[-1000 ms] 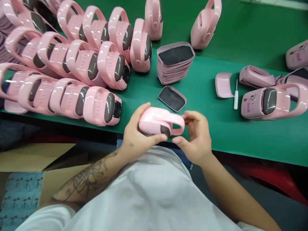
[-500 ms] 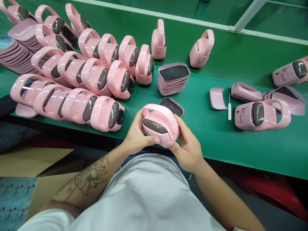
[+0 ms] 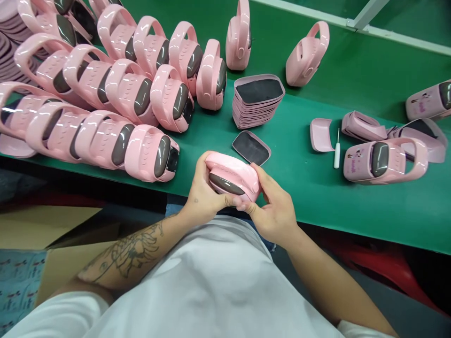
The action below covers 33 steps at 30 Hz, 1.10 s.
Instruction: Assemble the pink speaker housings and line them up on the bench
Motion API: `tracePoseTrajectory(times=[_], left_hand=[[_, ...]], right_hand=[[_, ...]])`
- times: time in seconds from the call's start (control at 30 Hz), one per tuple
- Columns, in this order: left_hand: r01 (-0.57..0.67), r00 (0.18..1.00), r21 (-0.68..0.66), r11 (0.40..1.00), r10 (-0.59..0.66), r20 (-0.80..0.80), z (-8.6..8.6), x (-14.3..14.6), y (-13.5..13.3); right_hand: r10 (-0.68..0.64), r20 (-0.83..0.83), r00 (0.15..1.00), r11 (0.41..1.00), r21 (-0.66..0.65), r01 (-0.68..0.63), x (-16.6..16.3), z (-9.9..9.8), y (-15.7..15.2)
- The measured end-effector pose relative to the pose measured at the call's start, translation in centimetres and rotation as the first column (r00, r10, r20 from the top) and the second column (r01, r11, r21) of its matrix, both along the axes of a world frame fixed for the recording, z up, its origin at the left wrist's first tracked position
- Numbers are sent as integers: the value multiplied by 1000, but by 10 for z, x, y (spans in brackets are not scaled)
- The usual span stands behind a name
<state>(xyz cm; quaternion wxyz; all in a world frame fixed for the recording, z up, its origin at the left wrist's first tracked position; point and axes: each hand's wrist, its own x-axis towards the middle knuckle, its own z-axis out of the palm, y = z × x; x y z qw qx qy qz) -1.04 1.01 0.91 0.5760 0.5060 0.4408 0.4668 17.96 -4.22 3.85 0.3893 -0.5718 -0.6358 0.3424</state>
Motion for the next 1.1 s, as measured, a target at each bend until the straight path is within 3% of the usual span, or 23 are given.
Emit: tracePoseTrajectory(times=[0.1, 0.27, 0.33, 0.43, 0.57, 0.67, 0.77, 0.9, 0.97, 1.1], left_hand=[[-43, 999, 36, 998, 42, 18, -2, 2, 1], [-50, 986, -27, 998, 54, 158, -5, -2, 9], [-35, 979, -46, 998, 44, 201, -4, -4, 12], [-30, 968, -49, 998, 41, 246, 1, -4, 14], [-132, 911, -188, 973, 194, 363, 13, 6, 17], [-256, 900, -262, 930, 329, 285, 18, 18, 22], [-341, 915, -98, 935, 354, 192, 21, 29, 28], [-331, 937, 200, 922, 297, 182, 35, 42, 34], [-336, 938, 297, 894, 287, 196, 47, 50, 37], [-407, 910, 429, 807, 316, 268, 71, 62, 46]], right_hand=[[5, 34, 999, 998, 60, -7, 0, 4, 4], [5, -3, 1000, 987, -158, -5, 0, 9, 14], [-26, -50, 998, 983, -184, 17, 0, 6, 17], [-40, -206, 978, 987, -158, 7, 1, -1, 16], [47, -458, 887, 989, -103, -106, -2, -7, 10], [57, -342, 938, 998, 2, -60, -10, -12, 5], [-87, -176, 981, 962, 241, 128, -20, -16, 9], [-319, -203, 926, 789, 484, 378, -30, -11, 30], [-414, -181, 892, 740, 504, 445, -31, -4, 43], [-443, -190, 876, 741, 473, 477, -21, 15, 62]])
